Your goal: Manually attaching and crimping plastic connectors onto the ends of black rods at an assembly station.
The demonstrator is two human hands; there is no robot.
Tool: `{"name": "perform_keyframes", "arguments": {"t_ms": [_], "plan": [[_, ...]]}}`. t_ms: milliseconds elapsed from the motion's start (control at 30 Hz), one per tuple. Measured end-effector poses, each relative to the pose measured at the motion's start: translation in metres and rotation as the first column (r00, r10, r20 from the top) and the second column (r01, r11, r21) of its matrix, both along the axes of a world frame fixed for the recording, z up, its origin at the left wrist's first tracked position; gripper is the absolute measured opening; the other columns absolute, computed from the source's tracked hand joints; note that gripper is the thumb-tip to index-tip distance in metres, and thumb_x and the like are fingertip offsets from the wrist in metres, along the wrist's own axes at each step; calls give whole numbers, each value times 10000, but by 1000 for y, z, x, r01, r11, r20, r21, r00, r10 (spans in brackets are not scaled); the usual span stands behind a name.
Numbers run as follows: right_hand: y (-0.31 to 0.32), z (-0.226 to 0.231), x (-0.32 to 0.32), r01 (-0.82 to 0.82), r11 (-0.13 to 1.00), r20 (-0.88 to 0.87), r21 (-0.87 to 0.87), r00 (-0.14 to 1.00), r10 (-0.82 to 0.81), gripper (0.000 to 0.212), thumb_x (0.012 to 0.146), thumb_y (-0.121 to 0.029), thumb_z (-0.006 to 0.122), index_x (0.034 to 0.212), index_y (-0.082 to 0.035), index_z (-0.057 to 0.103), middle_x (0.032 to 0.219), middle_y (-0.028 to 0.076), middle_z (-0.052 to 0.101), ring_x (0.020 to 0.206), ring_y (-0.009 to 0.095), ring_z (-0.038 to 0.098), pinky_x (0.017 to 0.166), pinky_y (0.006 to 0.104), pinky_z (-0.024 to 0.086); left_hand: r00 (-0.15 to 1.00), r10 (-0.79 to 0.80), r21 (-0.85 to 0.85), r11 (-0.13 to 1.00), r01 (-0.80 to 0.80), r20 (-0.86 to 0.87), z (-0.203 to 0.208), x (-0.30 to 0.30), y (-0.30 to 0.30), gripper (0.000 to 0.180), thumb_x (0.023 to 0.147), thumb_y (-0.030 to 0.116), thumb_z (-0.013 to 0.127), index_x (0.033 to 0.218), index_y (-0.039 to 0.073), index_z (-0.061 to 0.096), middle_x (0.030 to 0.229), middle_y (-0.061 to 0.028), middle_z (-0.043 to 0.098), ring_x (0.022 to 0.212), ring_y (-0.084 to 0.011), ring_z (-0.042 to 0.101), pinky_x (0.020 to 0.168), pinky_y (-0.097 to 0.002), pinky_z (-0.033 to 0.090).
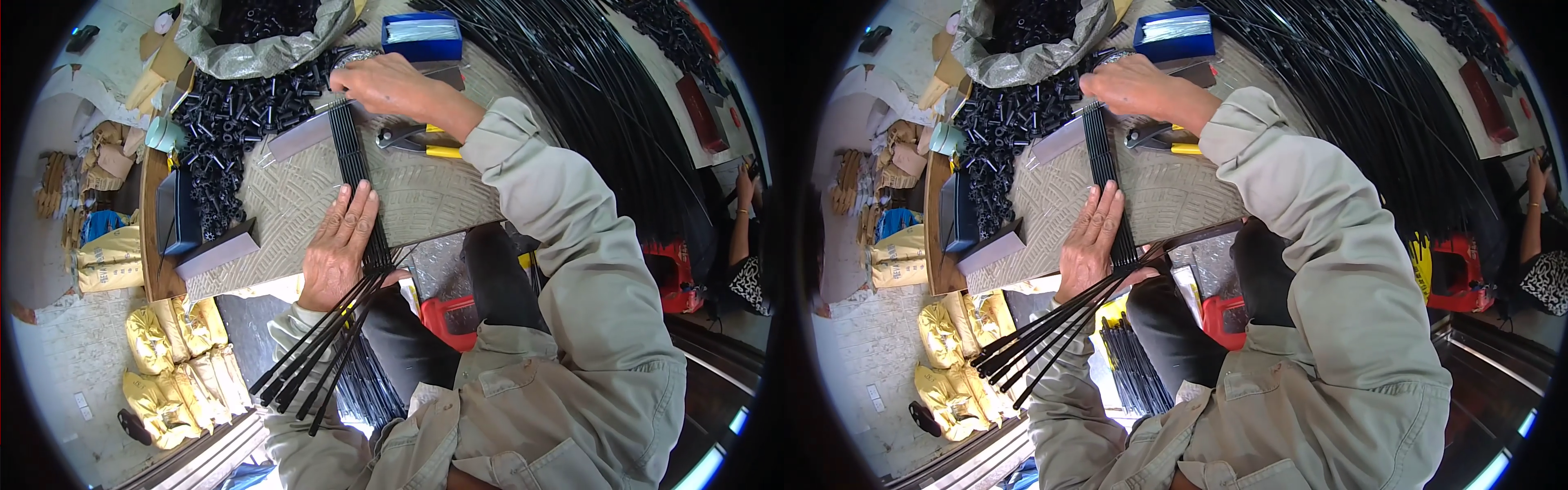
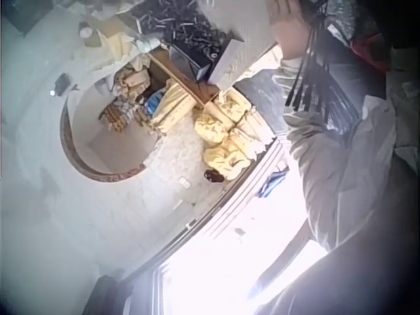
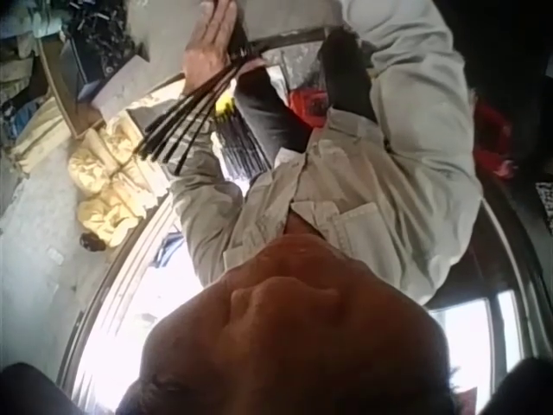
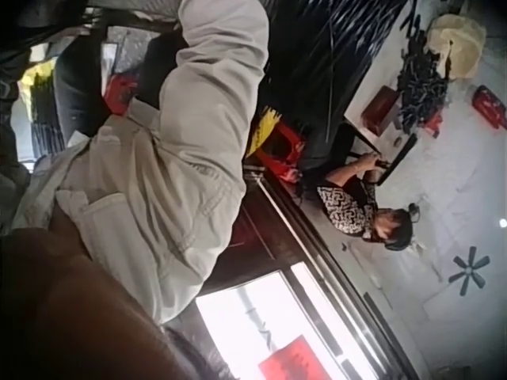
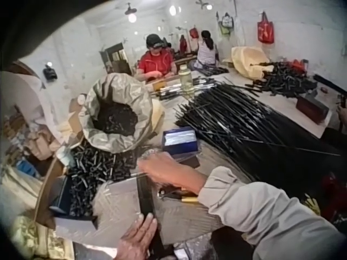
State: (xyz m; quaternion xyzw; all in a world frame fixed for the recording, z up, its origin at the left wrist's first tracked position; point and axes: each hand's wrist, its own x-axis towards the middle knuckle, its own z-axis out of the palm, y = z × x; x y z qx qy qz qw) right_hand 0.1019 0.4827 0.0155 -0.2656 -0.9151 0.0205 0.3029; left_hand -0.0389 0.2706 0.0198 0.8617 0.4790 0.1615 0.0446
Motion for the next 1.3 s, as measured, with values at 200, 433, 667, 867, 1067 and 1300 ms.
{"name": "perform_keyframes", "arguments": {"t_ms": [200,433,667,867,1067,1300], "plan": [[4,9,6,40,989,108,-145,994,-24,84,798,-158,519,822,-96,571,857,65,582,762,284,591,610,390,452,1000,10,28,1000,-10,0,1,-3,-2,897,595,515,690,1262,-9,400,1313,-177,390,1227,-370,347,997,-417,317],[32,20,43,334,943,-44,16,942,-333,128,792,-252,553,845,-143,593,912,41,556,793,281,585,644,406,462,998,49,81,995,-51,34,-8,-3,3,798,659,493,639,1270,37,406,1323,-134,390,1227,-343,355,1000,-395,322],[72,41,76,405,914,370,-36,855,-364,99,753,-216,565,826,-161,605,851,57,622,808,275,602,648,391,467,998,55,155,987,-49,-33,-16,-14,-6,791,664,479,607,1293,60,376,1355,-92,352,1251,-305,324,1009,-357,324],[83,35,85,335,942,336,-29,891,-307,84,701,-95,552,776,-119,579,806,77,617,767,269,601,643,361,463,997,53,185,982,-42,-52,-20,-11,-9,843,642,508,599,1314,69,343,1373,-83,325,1266,-294,303,1014,-346,314],[-49,94,41,-527,590,-701,-611,707,-94,161,885,-121,423,1009,-17,432,922,120,586,634,159,569,558,266,434,988,66,210,977,-36,-138,-24,-20,-12,884,667,533,610,1335,46,297,1395,-142,267,1300,-305,235,1029,-388,269],[-225,135,72,-321,941,-431,-104,867,248,134,830,-28,517,962,-29,534,808,48,551,520,88,470,512,179,377,444,-77,-76,946,316,893,83,6,-47,634,771,205,661,1305,36,364,1252,-137,477,1135,-192,472,958,-295,358]]}}
